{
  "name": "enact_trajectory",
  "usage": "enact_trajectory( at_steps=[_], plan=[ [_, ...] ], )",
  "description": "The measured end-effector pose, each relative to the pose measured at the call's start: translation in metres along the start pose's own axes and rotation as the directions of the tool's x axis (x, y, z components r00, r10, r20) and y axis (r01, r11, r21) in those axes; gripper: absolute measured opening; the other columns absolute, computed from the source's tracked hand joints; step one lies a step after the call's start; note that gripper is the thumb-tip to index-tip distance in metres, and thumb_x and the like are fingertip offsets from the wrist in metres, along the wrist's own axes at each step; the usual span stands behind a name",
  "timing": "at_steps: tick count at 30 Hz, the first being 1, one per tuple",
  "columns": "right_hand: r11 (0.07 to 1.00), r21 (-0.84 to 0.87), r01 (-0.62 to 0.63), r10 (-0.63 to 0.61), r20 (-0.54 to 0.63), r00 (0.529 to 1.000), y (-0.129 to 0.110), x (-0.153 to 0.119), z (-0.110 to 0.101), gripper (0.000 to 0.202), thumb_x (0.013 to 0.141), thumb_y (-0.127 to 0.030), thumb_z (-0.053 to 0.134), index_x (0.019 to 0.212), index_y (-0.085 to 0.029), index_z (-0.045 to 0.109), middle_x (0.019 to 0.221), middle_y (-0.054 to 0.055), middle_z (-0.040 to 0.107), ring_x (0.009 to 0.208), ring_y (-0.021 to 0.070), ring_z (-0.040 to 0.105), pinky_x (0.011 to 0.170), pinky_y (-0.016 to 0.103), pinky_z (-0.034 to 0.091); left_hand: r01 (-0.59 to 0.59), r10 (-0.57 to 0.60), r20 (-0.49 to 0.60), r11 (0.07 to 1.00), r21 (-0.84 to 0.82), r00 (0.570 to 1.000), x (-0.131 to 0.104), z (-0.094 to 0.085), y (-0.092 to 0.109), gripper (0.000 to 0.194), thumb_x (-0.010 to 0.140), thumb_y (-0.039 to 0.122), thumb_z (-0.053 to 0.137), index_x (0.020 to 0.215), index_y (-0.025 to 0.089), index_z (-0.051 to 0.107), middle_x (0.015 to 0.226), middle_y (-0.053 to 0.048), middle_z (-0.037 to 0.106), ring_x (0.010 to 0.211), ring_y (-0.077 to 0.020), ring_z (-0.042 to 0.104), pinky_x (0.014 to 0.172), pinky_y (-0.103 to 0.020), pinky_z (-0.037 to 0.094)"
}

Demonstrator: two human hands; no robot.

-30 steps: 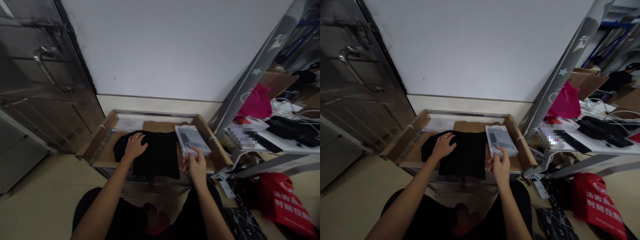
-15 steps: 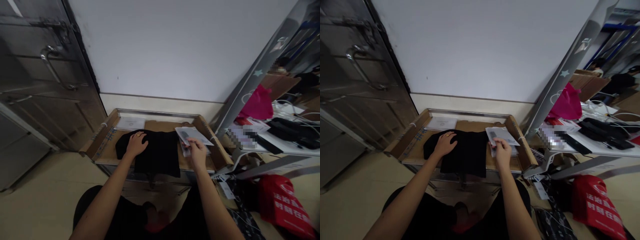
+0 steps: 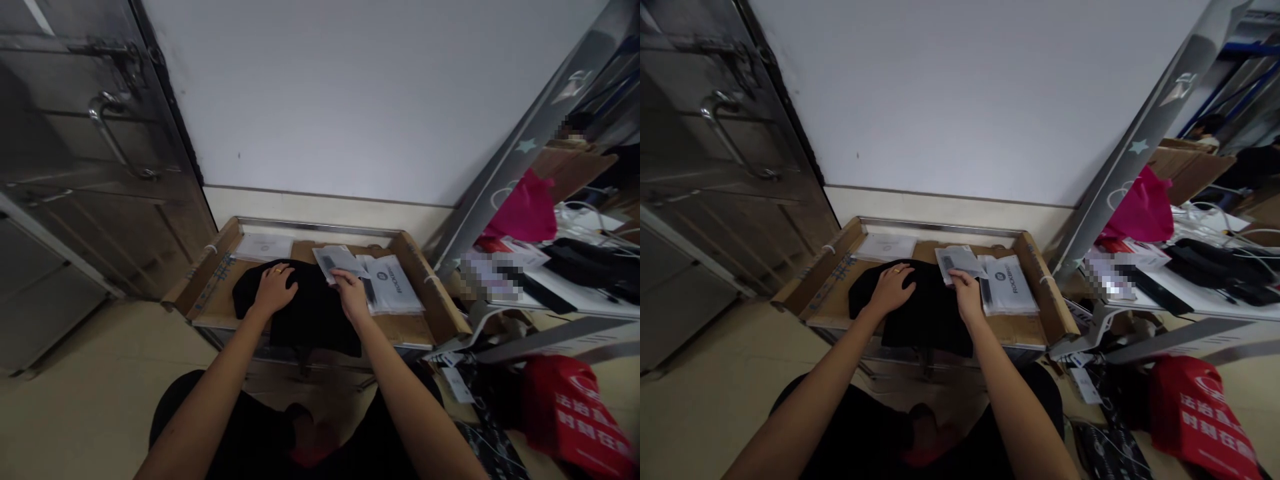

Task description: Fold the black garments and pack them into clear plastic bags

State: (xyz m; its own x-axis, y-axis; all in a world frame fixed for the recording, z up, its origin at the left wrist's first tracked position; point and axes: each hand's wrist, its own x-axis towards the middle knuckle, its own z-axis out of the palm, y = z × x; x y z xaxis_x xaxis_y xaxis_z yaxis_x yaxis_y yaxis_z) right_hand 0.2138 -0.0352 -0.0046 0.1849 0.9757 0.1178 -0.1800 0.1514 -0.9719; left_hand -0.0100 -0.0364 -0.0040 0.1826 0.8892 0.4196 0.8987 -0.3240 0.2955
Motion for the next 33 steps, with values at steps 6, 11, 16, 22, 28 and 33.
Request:
enact_trajectory(
  at_steps=[6,11,16,22,28,33],
  plan=[
    [0.998,0.032,-0.061,0.06,0.02,0.998,-0.004,-0.001,-0.001,0.029,0.068,-0.031,0.069,0.094,-0.019,0.073,0.065,-0.003,0.065,0.056,0.013,0.056,0.057,0.026,0.043,-0.308,0.308,0.005,0.951,-0.004,0.951,0.006,-0.014,0.037,0.025,0.09,0.024,0.059,0.113,0.018,0.064,0.108,-0.01,0.07,0.108,-0.0267,0.061,0.097,-0.043,0.046],
    [0.998,0.002,-0.064,0.064,0.062,0.996,-0.011,-0.007,0.0,0.034,0.068,-0.032,0.067,0.099,-0.018,0.067,0.05,-0.009,0.05,0.045,0.0098,0.043,0.045,0.022,0.03,-0.454,0.453,0.049,0.891,0.016,0.89,0.02,-0.007,0.064,0.02,0.097,0.024,0.051,0.11,0.018,0.064,0.088,-0.008,0.07,0.085,-0.022,0.066,0.081,-0.035,0.048],
    [0.999,0.017,-0.042,0.04,0.107,0.993,-0.014,-0.009,-0.001,0.036,0.068,-0.031,0.065,0.102,-0.019,0.065,0.05,-0.01,0.045,0.044,0.0088,0.037,0.044,0.022,0.024,-0.484,0.484,0.034,0.874,0.032,0.875,0.022,0.006,0.064,0.018,0.098,0.023,0.049,0.097,0.02,0.066,0.079,-0.005,0.069,0.076,-0.0187,0.065,0.072,-0.03,0.046],
    [0.996,0.054,-0.069,0.056,0.203,0.978,-0.02,-0.013,-0.001,0.038,0.067,-0.03,0.067,0.103,-0.02,0.066,0.056,-0.009,0.047,0.047,0.008,0.037,0.045,0.021,0.025,-0.397,0.391,0.076,0.914,0.089,0.917,0.022,0.01,0.051,0.018,0.096,0.023,0.05,0.098,0.022,0.068,0.081,-0.005,0.071,0.074,-0.0199,0.067,0.066,-0.029,0.044],
    [0.989,0.102,-0.105,0.064,0.344,0.937,-0.024,-0.02,-0.002,0.034,0.072,-0.028,0.069,0.105,-0.022,0.068,0.052,-0.011,0.038,0.044,0.0066,0.031,0.046,0.022,0.021,-0.222,0.205,0.122,0.964,0.149,0.971,0.037,-0.004,0.028,0.025,0.098,0.027,0.047,0.11,0.024,0.069,0.089,-0.008,0.074,0.083,-0.0233,0.07,0.071,-0.031,0.046],
    [0.973,0.157,-0.166,0.098,0.371,0.923,-0.032,-0.023,0.0,0.03,0.068,-0.026,0.071,0.098,-0.023,0.068,0.05,-0.011,0.036,0.042,0.0052,0.027,0.046,0.022,0.017,-0.158,0.135,0.119,0.964,0.215,0.984,0.053,-0.016,0.012,0.029,0.099,0.029,0.044,0.116,0.024,0.067,0.095,-0.011,0.075,0.088,-0.0268,0.071,0.073,-0.034,0.047]
  ],
)
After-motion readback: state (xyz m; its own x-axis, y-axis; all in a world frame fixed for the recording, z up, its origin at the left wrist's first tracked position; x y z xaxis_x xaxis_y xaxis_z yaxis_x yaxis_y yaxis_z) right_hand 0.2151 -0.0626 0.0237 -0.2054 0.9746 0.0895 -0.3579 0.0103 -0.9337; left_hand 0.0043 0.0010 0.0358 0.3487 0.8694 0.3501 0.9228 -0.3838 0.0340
